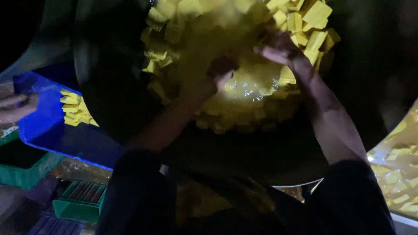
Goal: The person washes yellow rectangular blocks in a large water-filled basin, rubbing and turning them by hand in the water, then places the washed blocks one at a time into a blue plastic crate. They briefly stir blocks in a metal tray of water before returning to the basin.
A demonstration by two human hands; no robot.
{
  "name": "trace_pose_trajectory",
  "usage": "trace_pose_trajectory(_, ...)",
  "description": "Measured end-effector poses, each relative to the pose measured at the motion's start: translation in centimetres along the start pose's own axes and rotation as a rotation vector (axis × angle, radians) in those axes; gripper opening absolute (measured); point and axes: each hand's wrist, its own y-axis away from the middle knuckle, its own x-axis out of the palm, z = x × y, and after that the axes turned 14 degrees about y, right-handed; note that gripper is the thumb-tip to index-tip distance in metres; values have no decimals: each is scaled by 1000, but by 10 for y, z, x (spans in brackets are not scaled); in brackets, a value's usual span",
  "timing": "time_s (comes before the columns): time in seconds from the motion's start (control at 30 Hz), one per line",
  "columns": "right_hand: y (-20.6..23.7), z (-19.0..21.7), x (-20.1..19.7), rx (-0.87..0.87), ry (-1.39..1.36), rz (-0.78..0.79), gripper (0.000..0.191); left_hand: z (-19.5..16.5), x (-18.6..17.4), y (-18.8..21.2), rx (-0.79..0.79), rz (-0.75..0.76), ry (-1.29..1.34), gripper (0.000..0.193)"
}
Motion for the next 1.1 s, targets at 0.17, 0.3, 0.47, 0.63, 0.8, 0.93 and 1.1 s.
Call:
trace_pose_trajectory(0.17, -66, 42, -24, 421, 465, 24, 24, 28, -29, -13, 82, -530, 42, 26)
trace_pose_trajectory(0.3, -96, 61, -17, 408, 373, -223, 34, 43, -50, -18, -37, -550, 190, 25)
trace_pose_trajectory(0.47, -81, 33, -18, -47, -428, -434, 35, 57, -79, -17, -19, -604, 622, 25)
trace_pose_trajectory(0.63, -28, 11, -21, -826, -1434, -81, 39, 46, -83, -17, -12, -821, 1164, 26)
trace_pose_trajectory(0.8, 11, 30, -17, -335, -1062, -300, 33, -6, -58, -36, 72, -1010, 1473, 27)
trace_pose_trajectory(0.93, 12, 47, -12, -342, -1661, -163, 35, -35, -53, -51, 136, -965, 1488, 28)
trace_pose_trajectory(1.1, 3, 50, -17, -373, -1107, -334, 35, -46, -65, -49, 155, -996, 1598, 30)
